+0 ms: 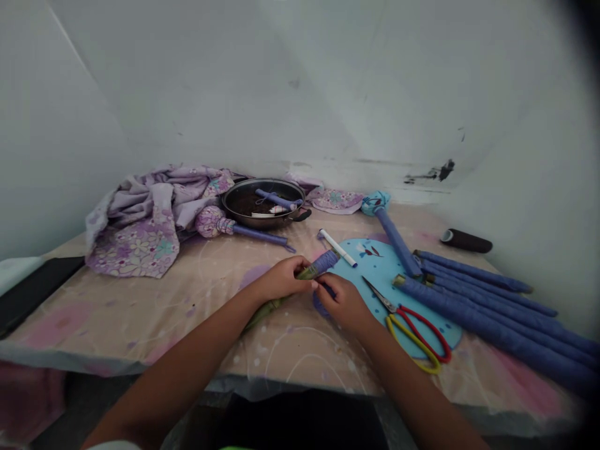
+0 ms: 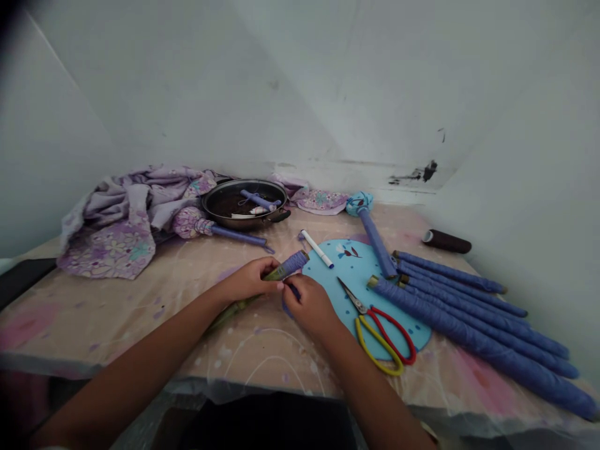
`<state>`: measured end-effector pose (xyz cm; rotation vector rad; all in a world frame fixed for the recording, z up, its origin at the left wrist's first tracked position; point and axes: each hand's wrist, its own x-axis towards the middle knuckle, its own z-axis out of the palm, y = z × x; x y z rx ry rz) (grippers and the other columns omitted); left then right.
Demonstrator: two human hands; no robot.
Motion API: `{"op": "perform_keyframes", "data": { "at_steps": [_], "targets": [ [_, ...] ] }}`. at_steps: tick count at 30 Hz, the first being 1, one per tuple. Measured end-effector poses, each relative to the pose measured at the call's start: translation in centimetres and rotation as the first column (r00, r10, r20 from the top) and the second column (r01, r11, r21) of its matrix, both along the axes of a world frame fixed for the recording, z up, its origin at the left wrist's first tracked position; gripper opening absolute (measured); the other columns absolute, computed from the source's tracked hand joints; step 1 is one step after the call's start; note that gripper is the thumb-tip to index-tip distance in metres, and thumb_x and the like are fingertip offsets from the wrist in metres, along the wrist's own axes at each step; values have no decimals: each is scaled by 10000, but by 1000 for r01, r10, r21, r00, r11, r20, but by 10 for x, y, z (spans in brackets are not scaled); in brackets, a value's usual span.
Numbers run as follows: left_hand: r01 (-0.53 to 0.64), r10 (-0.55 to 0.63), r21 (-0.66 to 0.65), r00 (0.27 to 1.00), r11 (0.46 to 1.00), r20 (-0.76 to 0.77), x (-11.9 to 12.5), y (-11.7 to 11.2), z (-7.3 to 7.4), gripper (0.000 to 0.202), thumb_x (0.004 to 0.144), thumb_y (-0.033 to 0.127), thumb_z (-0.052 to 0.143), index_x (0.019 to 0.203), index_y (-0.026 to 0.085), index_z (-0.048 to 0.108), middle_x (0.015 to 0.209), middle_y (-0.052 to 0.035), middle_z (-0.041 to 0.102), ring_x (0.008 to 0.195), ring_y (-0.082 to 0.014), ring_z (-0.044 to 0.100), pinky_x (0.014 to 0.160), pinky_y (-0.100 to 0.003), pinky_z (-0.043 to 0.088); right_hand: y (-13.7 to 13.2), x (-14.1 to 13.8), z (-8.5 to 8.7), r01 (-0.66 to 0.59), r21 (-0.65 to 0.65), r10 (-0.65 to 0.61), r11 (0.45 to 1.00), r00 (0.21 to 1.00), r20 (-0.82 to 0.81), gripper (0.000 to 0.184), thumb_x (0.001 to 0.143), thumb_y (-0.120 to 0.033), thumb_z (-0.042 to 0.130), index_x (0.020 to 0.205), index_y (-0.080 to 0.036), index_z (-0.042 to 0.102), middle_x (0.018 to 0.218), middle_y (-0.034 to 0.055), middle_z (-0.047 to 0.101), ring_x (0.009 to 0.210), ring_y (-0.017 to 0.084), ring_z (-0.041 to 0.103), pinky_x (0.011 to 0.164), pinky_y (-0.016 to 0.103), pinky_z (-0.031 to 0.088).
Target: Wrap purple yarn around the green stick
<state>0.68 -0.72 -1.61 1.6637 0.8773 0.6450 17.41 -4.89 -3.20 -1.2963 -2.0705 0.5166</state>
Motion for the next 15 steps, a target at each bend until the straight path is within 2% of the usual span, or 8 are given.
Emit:
{"op": "perform_keyframes", "data": {
  "at_steps": [3,7,11,15],
  "targets": [
    [-65,73,135,995,989,-60,0,1,-5,414,563,309,698,863,150,461,801,-9,563,739,-136,530,647,-245,405,0,-1,2,6,0,-6,1000,1000,10,173,800,-238,440,799,-162,596,784,51,631,722,162,556,663,266,391],
    [-85,117,235,986,968,-123,-1,2,-8,357,577,308,676,800,163,437,733,17,532,674,-120,503,595,-226,380,-1,-1,3,15,-14,-14,1000,1000,21,173,791,-231,443,786,-155,599,765,49,622,704,160,544,646,264,383],
    [-57,100,277,985,959,-144,-2,1,-2,307,612,352,649,740,163,444,692,21,520,647,-115,487,573,-219,365,0,0,2,12,-11,-12,1000,1000,9,174,788,-230,443,806,-165,603,776,45,623,708,157,543,653,265,382],
    [21,31,283,983,959,-180,-5,-1,8,295,650,383,619,794,148,513,699,10,522,649,-118,476,575,-222,362,0,0,1,17,-5,-17,1000,1000,15,166,789,-231,446,794,-168,600,775,43,624,714,156,544,658,263,381]
  ]
}}
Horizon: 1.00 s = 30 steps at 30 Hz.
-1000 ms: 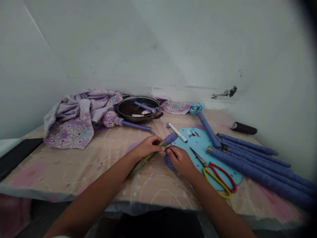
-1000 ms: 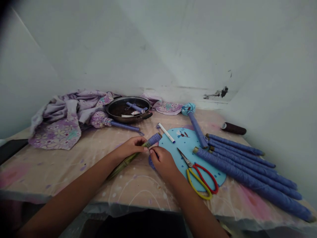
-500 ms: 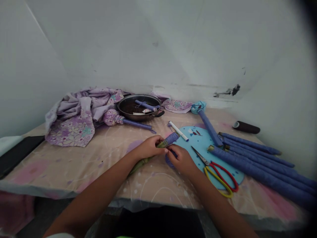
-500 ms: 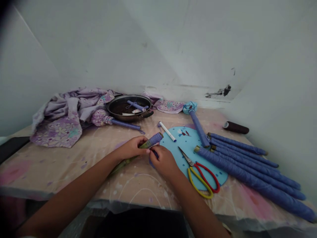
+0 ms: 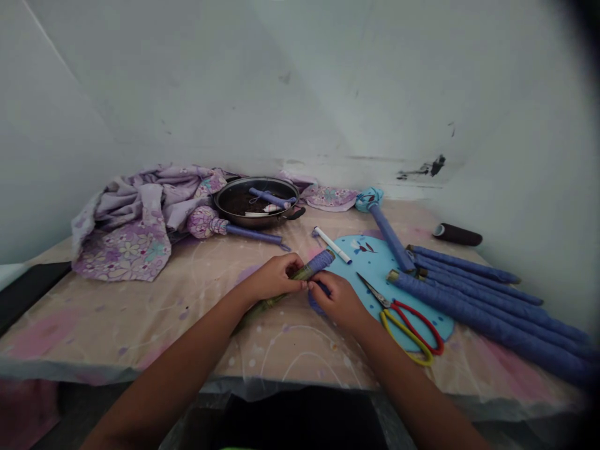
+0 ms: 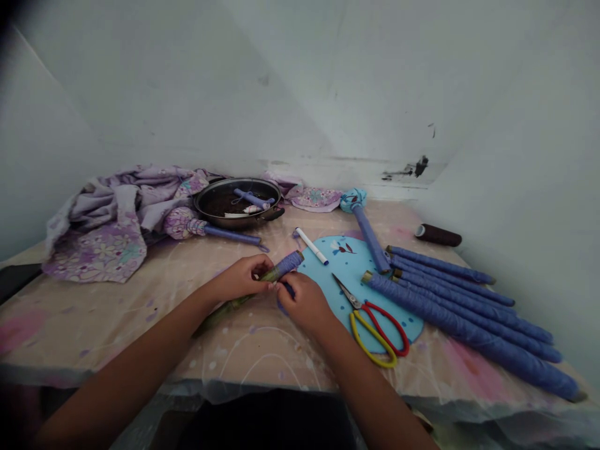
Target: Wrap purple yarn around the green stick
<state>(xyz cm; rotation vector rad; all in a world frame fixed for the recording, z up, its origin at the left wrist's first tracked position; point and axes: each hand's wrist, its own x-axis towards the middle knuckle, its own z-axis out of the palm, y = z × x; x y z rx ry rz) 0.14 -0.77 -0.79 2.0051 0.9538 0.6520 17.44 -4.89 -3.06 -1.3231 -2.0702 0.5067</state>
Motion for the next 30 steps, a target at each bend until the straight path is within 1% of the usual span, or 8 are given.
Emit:
{"op": "perform_keyframes", "data": {
  "at_steps": [4,10,15,19,23,25,27,30],
  "targets": [
    [50,-50,1,997,999,-54,-1,-1,6,280,689,359,580,862,139,564,746,-12,554,673,-126,487,597,-227,370,-1,0,0,3,3,-3,1000,1000,-5,166,789,-222,449,815,-160,601,791,49,625,728,158,544,666,264,382],
    [49,-41,83,994,995,-97,-2,3,4,259,682,352,579,834,145,609,695,-4,533,641,-122,460,573,-221,352,0,0,0,11,2,-11,1000,1000,-10,168,786,-231,451,795,-166,606,767,42,623,705,154,540,656,265,379],
    [73,-76,-84,997,994,-29,-2,5,-2,241,715,294,530,869,126,607,705,-10,550,646,-120,479,586,-223,367,0,1,-1,-2,-5,2,1000,1000,-16,165,791,-237,451,809,-174,602,787,44,624,722,157,548,669,269,390],
    [60,-44,-202,995,978,86,1,7,-9,290,726,247,498,977,126,579,854,-40,597,767,-140,531,711,-250,404,0,2,0,10,-26,-10,1000,999,-30,160,791,-233,456,814,-171,602,809,51,632,752,165,560,694,276,399],
    [52,-21,-234,991,971,133,3,8,-13,271,733,222,470,966,141,583,969,-51,600,895,-155,536,827,-270,386,0,2,-2,10,-30,-11,1000,999,-47,160,786,-228,461,821,-175,607,813,47,637,758,165,565,704,279,405],
    [37,3,-269,990,962,144,4,6,-11,273,726,206,462,964,136,577,945,-49,601,860,-148,544,799,-264,399,1,2,-2,18,-23,-19,1000,998,-53,157,785,-226,462,818,-177,608,808,42,637,757,165,564,710,281,406],
    [24,33,-346,987,938,158,5,3,-8,296,728,202,444,994,130,552,839,-35,600,725,-127,548,684,-248,423,1,2,-2,21,-31,-23,999,998,-63,151,782,-224,467,809,-177,609,798,37,637,749,163,564,708,282,407],
    [15,71,-453,982,891,173,7,-1,-3,312,749,212,413,1033,129,511,687,-4,565,554,-94,504,530,-215,396,1,1,0,20,-55,-25,998,995,-95,153,778,-219,470,811,-174,612,799,37,640,745,162,567,711,283,413]
  ]
}}
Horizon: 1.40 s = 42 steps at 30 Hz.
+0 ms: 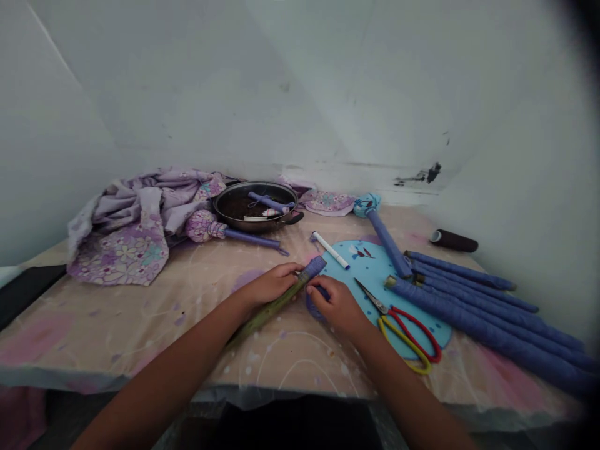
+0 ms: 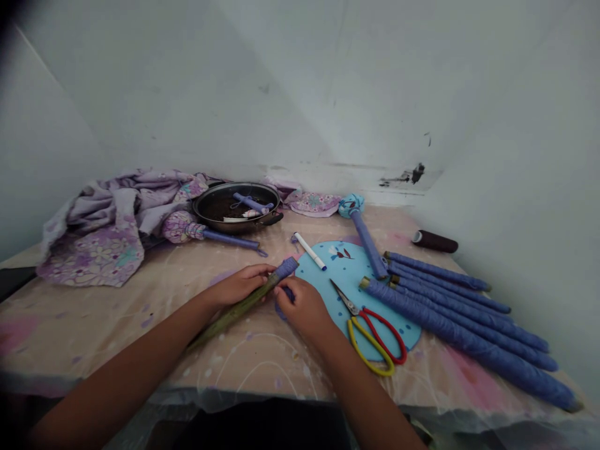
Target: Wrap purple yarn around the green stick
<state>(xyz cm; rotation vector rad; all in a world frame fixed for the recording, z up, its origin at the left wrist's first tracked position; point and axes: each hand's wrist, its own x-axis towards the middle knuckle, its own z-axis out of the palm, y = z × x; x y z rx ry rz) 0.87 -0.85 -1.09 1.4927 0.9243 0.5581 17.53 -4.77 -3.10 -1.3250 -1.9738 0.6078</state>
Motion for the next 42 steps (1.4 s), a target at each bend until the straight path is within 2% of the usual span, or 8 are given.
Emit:
{"op": "perform_keyframes", "data": {
  "at_steps": [7,13,20,23,26,32,38,42],
  "targets": [
    [-17,18,-7,987,1000,159,-2,3,-2,269,798,390,444,894,139,459,608,30,494,464,-52,449,439,-170,343,-2,8,7,-99,-137,89,986,993,-81,283,704,-233,538,977,-177,589,969,58,633,883,186,572,816,317,424],
    [39,-40,7,960,999,276,-6,6,2,355,703,407,604,878,138,451,546,53,473,438,-44,416,430,-166,309,-4,8,4,-137,-47,134,989,989,-58,458,630,-187,574,1084,-175,513,1070,82,569,991,208,524,883,353,389],
    [25,-14,-37,962,999,271,-3,-1,12,310,670,343,637,868,110,582,589,32,510,515,-66,455,501,-188,334,1,2,3,6,-34,-9,999,996,-93,166,795,-276,470,886,-169,559,842,52,607,766,163,552,713,300,426],
    [7,-5,-8,962,1000,272,-2,0,13,324,657,335,649,887,112,605,616,23,530,601,-96,495,575,-205,362,3,0,1,-59,13,60,998,992,-114,182,833,-214,396,852,-172,572,815,44,613,758,147,556,717,282,421],
    [49,-54,24,946,999,319,-3,3,10,370,603,318,698,892,112,593,730,-1,570,709,-119,523,661,-220,382,1,-2,1,-137,30,139,990,987,-77,142,794,-201,467,883,-177,575,849,47,621,782,156,559,721,281,421],
    [129,-145,73,948,989,285,-6,2,6,544,549,239,742,1031,142,510,889,-32,570,805,-137,532,724,-253,405,-2,-6,2,-94,51,96,994,994,-49,147,801,-173,442,778,-158,586,752,48,620,705,153,555,652,267,411],
    [-11,-7,65,965,998,263,-9,-2,10,478,633,237,687,1053,157,473,763,8,560,679,-92,539,654,-229,416,-2,-5,2,-85,69,88,994,995,-38,147,809,-172,437,829,-176,583,795,40,626,748,151,567,697,267,414],
    [41,-49,34,963,999,266,-8,-4,11,393,750,288,566,1104,149,465,785,-28,582,687,-110,569,604,-227,425,-3,-4,1,-100,81,104,992,994,-39,164,807,-154,423,829,-185,582,815,36,629,780,152,568,724,270,415]
  ]
}}
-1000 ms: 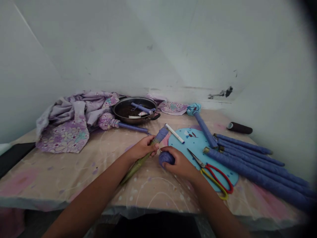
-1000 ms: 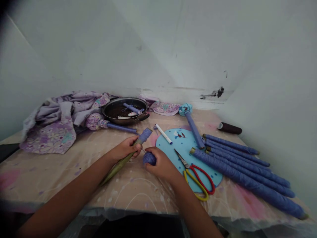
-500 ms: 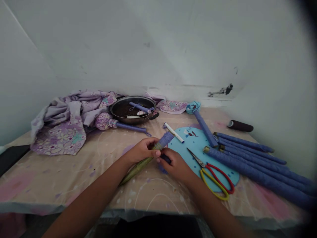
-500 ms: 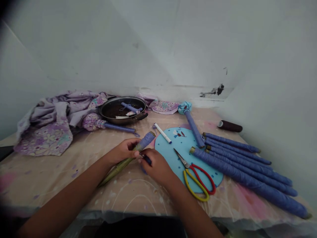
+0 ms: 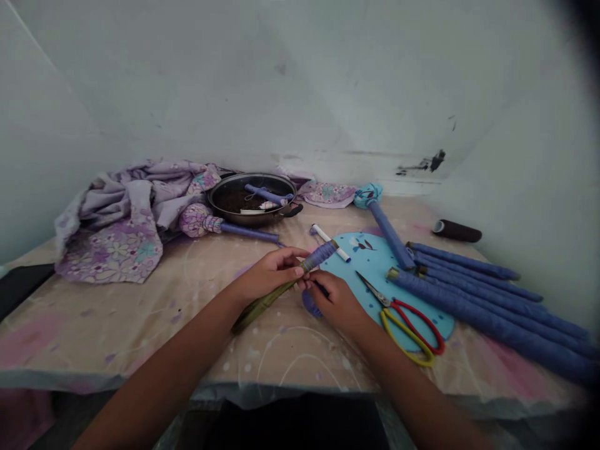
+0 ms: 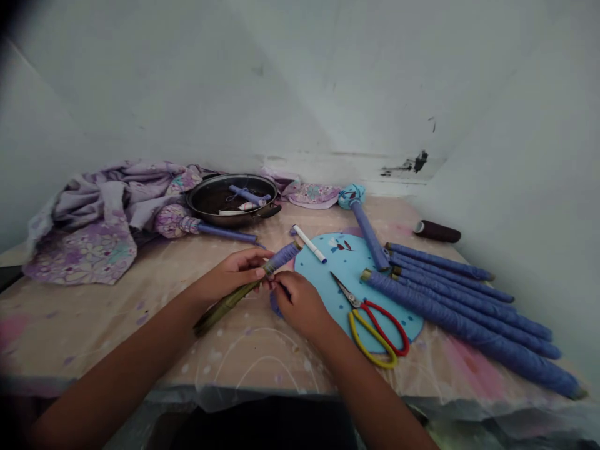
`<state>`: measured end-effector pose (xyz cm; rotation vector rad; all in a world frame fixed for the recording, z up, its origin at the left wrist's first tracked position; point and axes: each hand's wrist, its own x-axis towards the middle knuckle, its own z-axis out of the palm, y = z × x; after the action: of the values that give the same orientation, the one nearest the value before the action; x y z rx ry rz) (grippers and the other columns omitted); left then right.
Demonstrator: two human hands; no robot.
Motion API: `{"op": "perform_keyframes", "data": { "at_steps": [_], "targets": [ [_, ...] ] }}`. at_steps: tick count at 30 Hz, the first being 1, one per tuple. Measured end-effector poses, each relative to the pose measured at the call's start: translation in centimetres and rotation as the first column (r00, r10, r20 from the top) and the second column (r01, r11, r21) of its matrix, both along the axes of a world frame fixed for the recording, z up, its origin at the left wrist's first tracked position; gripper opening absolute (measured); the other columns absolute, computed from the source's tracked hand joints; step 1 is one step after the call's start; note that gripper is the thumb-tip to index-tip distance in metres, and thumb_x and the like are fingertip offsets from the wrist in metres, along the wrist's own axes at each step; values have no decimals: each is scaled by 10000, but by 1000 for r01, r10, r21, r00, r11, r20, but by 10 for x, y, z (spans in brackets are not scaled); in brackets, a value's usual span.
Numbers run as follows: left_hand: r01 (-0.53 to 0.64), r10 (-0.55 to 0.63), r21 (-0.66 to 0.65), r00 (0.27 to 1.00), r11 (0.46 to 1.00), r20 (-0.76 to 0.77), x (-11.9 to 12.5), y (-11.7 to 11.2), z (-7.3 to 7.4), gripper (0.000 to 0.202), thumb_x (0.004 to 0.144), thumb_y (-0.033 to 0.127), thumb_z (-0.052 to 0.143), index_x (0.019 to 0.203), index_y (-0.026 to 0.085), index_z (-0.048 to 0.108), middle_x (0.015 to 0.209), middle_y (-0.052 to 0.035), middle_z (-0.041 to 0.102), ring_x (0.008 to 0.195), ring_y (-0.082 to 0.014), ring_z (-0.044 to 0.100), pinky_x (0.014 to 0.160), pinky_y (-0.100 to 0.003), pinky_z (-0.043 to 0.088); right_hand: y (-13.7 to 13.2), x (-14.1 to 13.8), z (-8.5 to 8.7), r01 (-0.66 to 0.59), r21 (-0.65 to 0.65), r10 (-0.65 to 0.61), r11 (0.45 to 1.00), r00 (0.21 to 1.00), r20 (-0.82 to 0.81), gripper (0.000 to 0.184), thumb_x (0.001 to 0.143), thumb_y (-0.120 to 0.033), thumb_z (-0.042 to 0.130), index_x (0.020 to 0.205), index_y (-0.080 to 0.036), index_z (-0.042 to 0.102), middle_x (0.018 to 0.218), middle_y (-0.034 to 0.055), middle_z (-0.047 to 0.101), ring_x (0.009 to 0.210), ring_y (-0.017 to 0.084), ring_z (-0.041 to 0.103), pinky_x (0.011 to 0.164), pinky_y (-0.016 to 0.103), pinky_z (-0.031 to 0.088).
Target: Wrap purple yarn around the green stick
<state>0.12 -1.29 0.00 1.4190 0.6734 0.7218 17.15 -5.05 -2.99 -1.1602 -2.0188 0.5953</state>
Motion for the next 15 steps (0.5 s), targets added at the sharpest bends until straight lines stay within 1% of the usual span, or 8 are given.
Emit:
{"op": "perform_keyframes", "data": {
  "at_steps": [3,6,8,11,13,15],
  "targets": [
    [11,-11,-4,998,1000,-56,1,-1,1,369,805,322,470,1129,149,446,801,-38,566,641,-104,552,501,-200,399,0,0,0,14,3,-14,1000,999,29,170,812,-164,414,821,-181,583,819,41,629,783,156,568,729,276,415],
    [27,-24,23,990,999,-141,0,-1,4,356,811,335,439,1108,141,444,776,-23,536,585,-86,509,455,-186,369,0,-1,-1,34,1,-34,999,998,52,164,801,-166,427,833,-177,588,839,50,632,803,164,567,741,285,416],
    [59,-41,91,981,994,-189,-2,-1,6,351,758,322,519,1056,142,472,794,-16,529,611,-85,497,483,-188,376,0,-1,-2,50,-9,-49,999,997,54,168,794,-163,432,845,-175,592,846,54,636,801,167,569,735,289,420],
    [93,-36,240,972,966,-233,-5,0,7,410,621,217,652,999,144,511,838,-6,535,719,-102,499,613,-213,403,0,-2,-1,45,-8,-44,999,998,38,192,798,-166,423,860,-177,604,859,58,643,798,172,577,724,291,425],
    [101,-18,307,965,946,-263,-5,2,7,445,584,160,658,1007,147,523,818,6,530,734,-104,486,653,-223,396,1,-2,-1,29,5,-29,1000,999,30,197,801,-173,422,856,-185,611,861,54,644,803,175,580,725,292,425],
    [91,5,321,958,943,-286,-5,3,6,439,587,147,642,1011,151,531,784,13,517,706,-99,472,637,-222,393,1,-1,-2,23,12,-23,1000,999,31,195,802,-178,421,850,-191,610,852,49,641,800,176,579,727,294,425]
  ]
}}
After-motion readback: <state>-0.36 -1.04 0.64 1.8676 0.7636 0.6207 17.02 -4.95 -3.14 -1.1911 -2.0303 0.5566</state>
